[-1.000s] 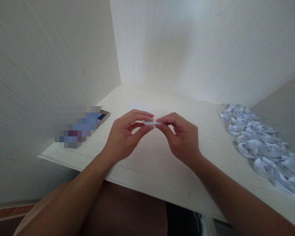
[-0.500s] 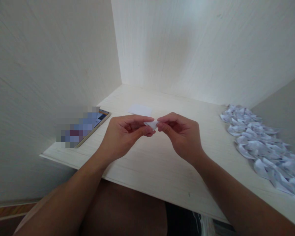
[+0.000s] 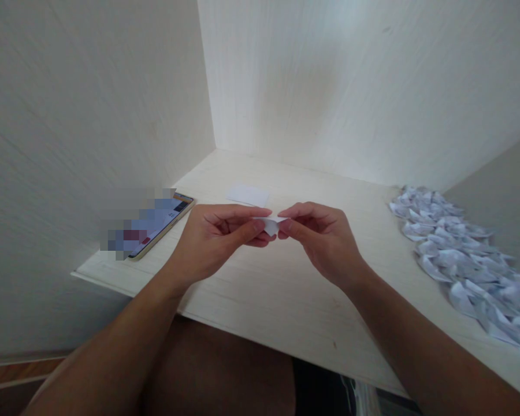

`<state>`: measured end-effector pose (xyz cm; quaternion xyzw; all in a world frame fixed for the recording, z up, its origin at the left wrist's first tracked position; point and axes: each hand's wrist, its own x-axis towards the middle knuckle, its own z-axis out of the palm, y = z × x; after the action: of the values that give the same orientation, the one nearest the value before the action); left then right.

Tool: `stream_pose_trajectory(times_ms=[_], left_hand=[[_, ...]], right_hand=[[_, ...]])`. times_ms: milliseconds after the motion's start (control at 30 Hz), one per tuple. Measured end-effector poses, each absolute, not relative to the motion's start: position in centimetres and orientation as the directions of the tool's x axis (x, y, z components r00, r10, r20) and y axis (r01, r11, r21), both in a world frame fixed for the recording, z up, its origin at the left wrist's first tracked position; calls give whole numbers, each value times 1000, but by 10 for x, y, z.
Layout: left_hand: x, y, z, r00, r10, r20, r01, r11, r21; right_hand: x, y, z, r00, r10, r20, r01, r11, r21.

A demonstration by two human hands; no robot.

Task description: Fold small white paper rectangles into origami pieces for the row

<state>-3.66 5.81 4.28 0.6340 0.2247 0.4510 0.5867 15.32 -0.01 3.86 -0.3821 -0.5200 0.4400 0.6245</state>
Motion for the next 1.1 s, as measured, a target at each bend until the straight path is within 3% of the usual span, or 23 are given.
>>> stream_pose_trajectory(times_ms=[333, 567, 633, 833, 1100], left_hand=[[-31, 58, 36, 497, 829, 255, -276, -128, 953], [-24, 52, 32, 454, 867, 207, -350, -40, 936], [-25, 52, 32, 468, 858, 210, -370, -26, 929], [-26, 53, 31, 498, 813, 302, -444, -60, 894], [-28, 54, 33, 533, 763, 367, -352, -194, 915]], right_hand=[[148, 0, 37, 164, 944, 287, -103, 306, -946], [146, -8, 44, 189, 824, 534, 317, 463, -827], [145, -9, 44, 178, 812, 556, 370, 469, -802], [145, -8, 43, 150, 880, 451, 101, 440, -892], [147, -3, 38, 185, 930, 316, -111, 340, -934]])
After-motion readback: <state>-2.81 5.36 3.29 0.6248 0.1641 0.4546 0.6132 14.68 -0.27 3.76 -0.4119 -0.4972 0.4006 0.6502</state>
